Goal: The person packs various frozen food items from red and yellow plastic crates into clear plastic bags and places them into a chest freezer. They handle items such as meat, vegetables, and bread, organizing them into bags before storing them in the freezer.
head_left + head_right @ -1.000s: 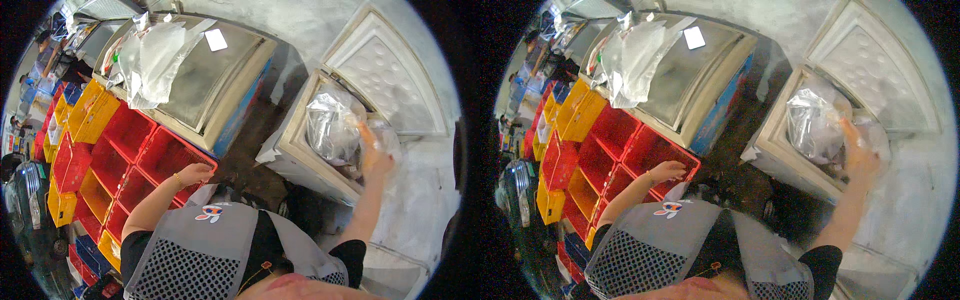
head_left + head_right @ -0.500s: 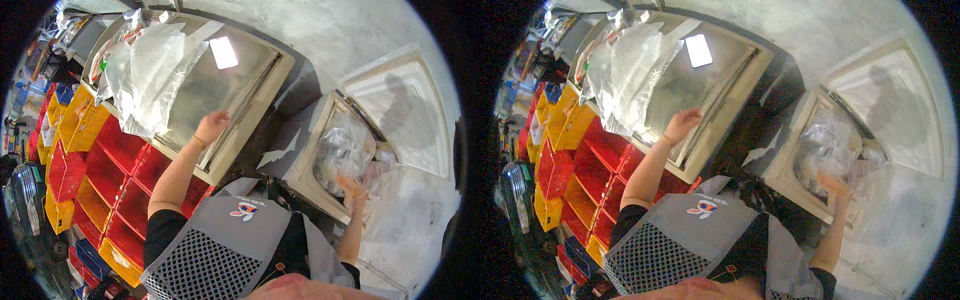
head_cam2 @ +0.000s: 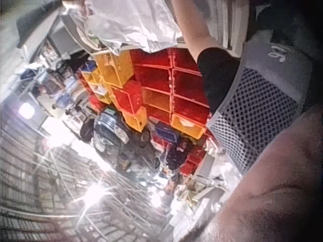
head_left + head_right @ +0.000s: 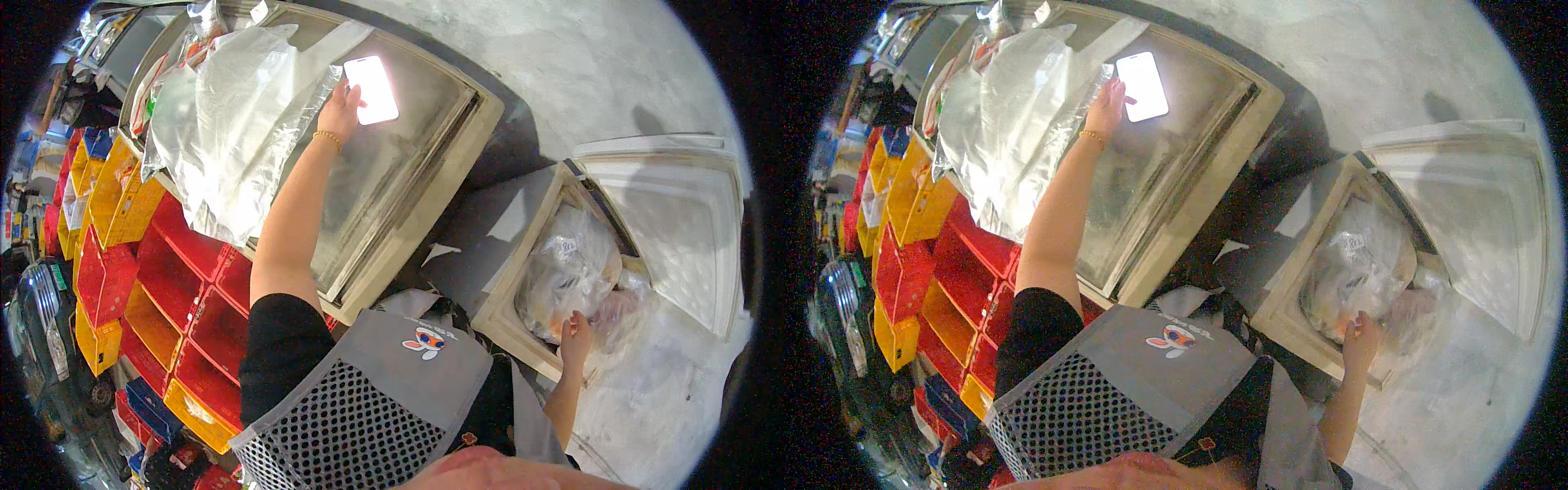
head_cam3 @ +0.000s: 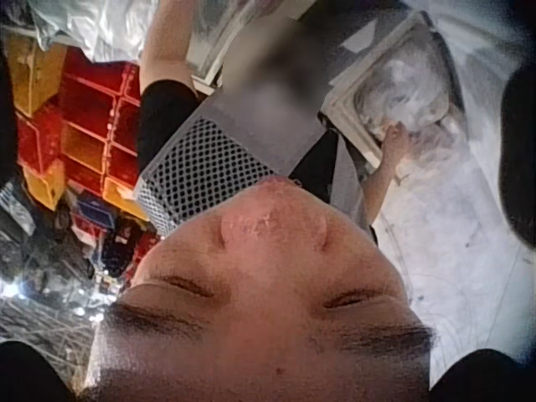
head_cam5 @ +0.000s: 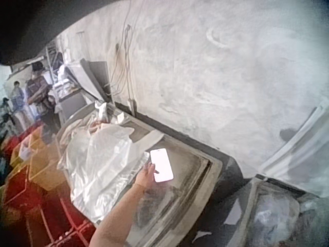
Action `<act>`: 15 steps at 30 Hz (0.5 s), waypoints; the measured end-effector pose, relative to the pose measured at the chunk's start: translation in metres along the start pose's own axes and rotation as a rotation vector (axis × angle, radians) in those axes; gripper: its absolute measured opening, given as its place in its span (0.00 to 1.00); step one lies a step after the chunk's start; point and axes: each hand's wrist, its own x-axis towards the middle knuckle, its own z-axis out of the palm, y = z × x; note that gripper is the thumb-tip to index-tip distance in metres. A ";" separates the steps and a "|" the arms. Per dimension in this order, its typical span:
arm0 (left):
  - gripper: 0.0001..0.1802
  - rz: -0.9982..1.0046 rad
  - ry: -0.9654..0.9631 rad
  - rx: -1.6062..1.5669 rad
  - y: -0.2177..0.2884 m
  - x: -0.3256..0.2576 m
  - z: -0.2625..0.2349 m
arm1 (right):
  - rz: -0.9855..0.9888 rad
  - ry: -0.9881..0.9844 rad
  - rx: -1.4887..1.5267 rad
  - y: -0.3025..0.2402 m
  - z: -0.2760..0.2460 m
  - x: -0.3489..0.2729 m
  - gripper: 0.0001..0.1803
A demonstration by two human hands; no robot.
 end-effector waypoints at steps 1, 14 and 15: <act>0.33 -0.010 -0.001 0.052 -0.003 0.005 0.002 | 0.012 0.017 0.035 -0.009 -0.001 0.003 0.18; 0.40 -0.102 -0.097 0.185 0.005 0.043 -0.004 | -0.256 -0.017 -0.015 -0.084 -0.001 0.014 0.17; 0.40 -0.100 -0.097 0.169 0.004 0.045 -0.003 | -0.291 -0.025 -0.002 -0.087 -0.001 0.015 0.16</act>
